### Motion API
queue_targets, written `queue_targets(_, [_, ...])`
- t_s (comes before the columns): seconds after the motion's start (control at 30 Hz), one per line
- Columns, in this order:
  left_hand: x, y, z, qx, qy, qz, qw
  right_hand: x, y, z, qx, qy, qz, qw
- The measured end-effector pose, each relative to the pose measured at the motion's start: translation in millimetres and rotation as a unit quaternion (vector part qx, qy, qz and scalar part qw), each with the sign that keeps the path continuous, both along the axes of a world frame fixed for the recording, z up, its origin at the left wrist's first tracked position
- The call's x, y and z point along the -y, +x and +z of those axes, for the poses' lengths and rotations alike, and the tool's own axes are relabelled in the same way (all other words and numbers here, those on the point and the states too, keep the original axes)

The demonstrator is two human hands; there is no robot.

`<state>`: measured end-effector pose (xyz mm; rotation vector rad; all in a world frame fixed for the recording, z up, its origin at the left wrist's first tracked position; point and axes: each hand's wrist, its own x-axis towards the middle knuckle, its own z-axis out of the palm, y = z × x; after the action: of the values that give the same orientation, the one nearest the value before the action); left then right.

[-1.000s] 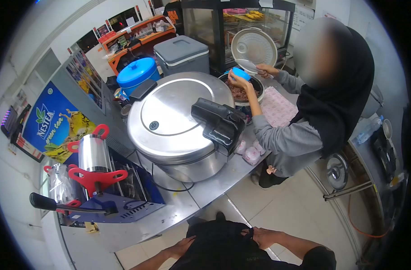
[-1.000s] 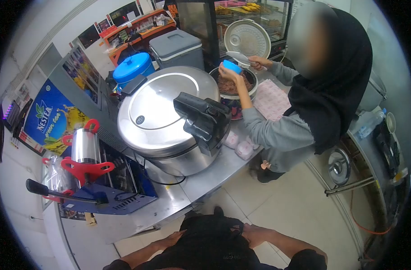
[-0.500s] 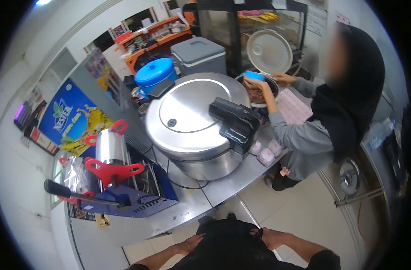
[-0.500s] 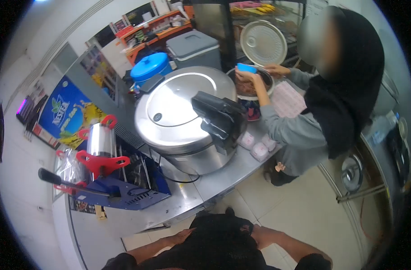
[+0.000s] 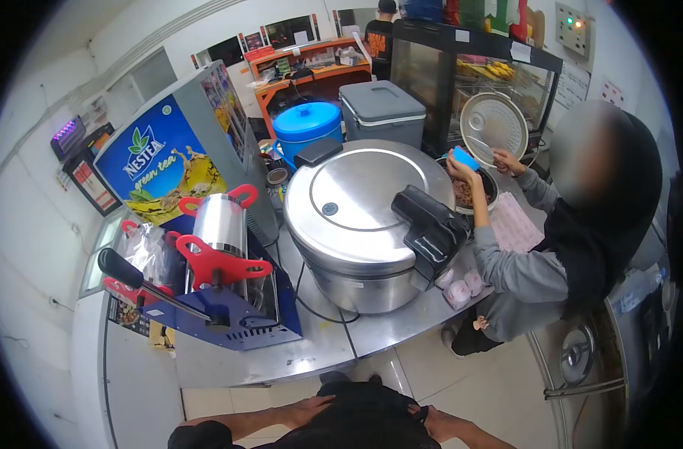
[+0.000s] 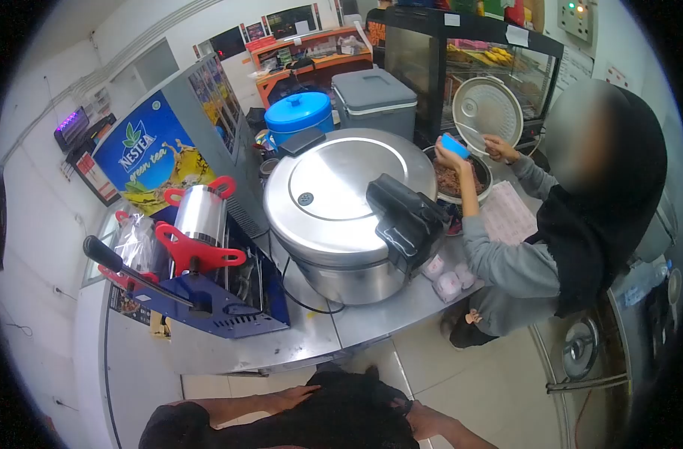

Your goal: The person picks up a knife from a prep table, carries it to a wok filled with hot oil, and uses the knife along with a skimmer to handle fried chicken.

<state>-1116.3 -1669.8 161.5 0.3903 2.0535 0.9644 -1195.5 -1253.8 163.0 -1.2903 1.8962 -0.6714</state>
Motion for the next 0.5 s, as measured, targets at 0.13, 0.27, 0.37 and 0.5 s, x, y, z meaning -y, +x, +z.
queue_targets(0.13, [12, 6, -16, -0.082, 0.016, -0.055, 0.995, 0, -2, -2, 0.001, 0.006, 0.000, 1.000])
queue_targets(0.27, [19, 18, -55, -0.066, 0.012, -0.059, 0.996, 1, -4, -2, 0.000, 0.001, 0.015, 1.000])
queue_targets(0.37, [27, 26, -67, -0.155, 0.073, -0.096, 0.981, 1, -3, -6, 0.002, -0.002, 0.022, 1.000])
queue_targets(0.5, [27, 36, -92, -0.087, 0.069, -0.077, 0.991, 2, -3, -11, -0.002, -0.008, 0.034, 0.999])
